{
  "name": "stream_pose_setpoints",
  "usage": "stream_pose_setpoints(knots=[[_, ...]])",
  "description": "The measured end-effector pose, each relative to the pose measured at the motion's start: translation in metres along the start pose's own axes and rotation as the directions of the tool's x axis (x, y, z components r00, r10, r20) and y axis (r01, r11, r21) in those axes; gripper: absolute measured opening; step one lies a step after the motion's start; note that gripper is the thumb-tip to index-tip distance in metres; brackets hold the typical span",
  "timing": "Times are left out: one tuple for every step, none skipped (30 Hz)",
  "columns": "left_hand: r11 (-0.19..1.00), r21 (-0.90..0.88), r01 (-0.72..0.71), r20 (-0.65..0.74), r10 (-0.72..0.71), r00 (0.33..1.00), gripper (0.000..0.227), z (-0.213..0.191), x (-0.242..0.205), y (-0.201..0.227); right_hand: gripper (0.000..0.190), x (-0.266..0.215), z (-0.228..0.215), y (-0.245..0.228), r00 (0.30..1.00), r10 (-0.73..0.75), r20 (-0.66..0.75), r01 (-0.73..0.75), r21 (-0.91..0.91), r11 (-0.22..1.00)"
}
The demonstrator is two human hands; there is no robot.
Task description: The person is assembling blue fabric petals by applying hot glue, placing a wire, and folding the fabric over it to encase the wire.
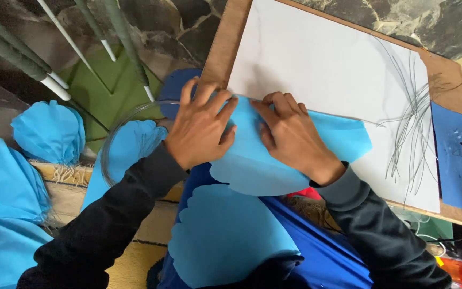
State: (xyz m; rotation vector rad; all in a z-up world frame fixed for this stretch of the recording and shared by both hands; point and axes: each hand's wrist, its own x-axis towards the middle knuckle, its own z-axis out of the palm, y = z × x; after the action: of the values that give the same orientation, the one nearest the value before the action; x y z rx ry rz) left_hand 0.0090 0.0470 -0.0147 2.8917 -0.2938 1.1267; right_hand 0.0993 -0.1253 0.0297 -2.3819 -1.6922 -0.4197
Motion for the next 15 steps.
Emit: stream_pose_setpoints(knots=[[1.0, -0.001, 0.001, -0.002, -0.001, 1.0, 0.038, 0.0, 0.0, 0.0, 0.032, 0.001, -0.001, 0.0, 1.0, -0.001, 0.001, 0.001, -0.002, 1.0], [1.0, -0.002, -0.009, -0.015, 0.009, 1.0, 0.036, 0.0, 0.0, -0.001, 0.035, 0.003, -0.001, -0.001, 0.998, 0.031, 0.058, -0.031, 0.001, 1.0], [1.0, -0.002, -0.019, -0.028, 0.019, 0.999, 0.035, -0.001, 0.0, -0.001, 0.039, 0.004, -0.002, -0.002, 0.991, 0.062, 0.116, -0.062, 0.001, 0.998], [1.0, -0.004, -0.019, -0.026, 0.019, 0.999, 0.035, 0.001, 0.0, -0.001, 0.039, 0.005, -0.001, -0.002, 0.991, 0.063, 0.118, -0.064, 0.002, 0.998], [1.0, -0.014, -0.016, -0.024, 0.015, 1.0, 0.036, 0.002, -0.001, -0.001, 0.041, 0.006, -0.001, -0.003, 0.986, 0.085, 0.141, -0.085, -0.01, 0.996], [1.0, -0.023, -0.01, -0.022, 0.009, 1.0, 0.037, 0.003, -0.001, -0.001, 0.045, 0.008, 0.0, -0.004, 0.98, 0.106, 0.167, -0.104, -0.021, 0.994], [1.0, -0.026, -0.007, -0.02, 0.006, 1.0, 0.037, 0.004, -0.001, -0.002, 0.045, 0.01, -0.002, -0.005, 0.98, 0.106, 0.171, -0.104, -0.02, 0.994], [0.999, -0.035, 0.002, -0.015, -0.003, 1.0, 0.037, 0.004, -0.001, -0.003, 0.047, 0.012, -0.004, -0.006, 0.962, 0.142, 0.234, -0.146, -0.001, 0.989], [0.999, -0.044, 0.012, -0.01, -0.012, 1.0, 0.038, 0.005, -0.001, -0.004, 0.05, 0.015, -0.006, -0.007, 0.939, 0.176, 0.297, -0.189, 0.015, 0.982], [0.999, -0.047, 0.015, -0.005, -0.015, 1.0, 0.038, 0.005, 0.0, -0.006, 0.05, 0.017, -0.006, -0.006, 0.937, 0.176, 0.302, -0.19, 0.017, 0.982], [0.997, -0.066, 0.031, 0.003, -0.03, 1.0, 0.04, 0.005, 0.001, -0.007, 0.051, 0.018, -0.006, -0.004, 0.933, 0.174, 0.316, -0.199, 0.05, 0.979], [0.995, -0.084, 0.046, 0.015, -0.045, 0.999, 0.042, 0.005, 0.001, -0.009, 0.052, 0.02, -0.006, -0.003, 0.928, 0.172, 0.332, -0.21, 0.084, 0.974], [0.995, -0.088, 0.05, 0.023, -0.048, 0.999, 0.042, 0.004, 0.002, -0.008, 0.052, 0.019, -0.002, 0.001, 0.925, 0.172, 0.338, -0.213, 0.089, 0.973], [0.995, -0.086, 0.044, 0.024, -0.042, 0.999, 0.041, 0.002, 0.002, -0.008, 0.054, 0.019, 0.001, 0.005, 0.927, 0.161, 0.339, -0.219, 0.141, 0.965], [0.996, -0.083, 0.037, 0.025, -0.035, 0.999, 0.041, 0.001, 0.003, -0.008, 0.056, 0.019, 0.005, 0.009, 0.929, 0.151, 0.339, -0.225, 0.193, 0.955]])
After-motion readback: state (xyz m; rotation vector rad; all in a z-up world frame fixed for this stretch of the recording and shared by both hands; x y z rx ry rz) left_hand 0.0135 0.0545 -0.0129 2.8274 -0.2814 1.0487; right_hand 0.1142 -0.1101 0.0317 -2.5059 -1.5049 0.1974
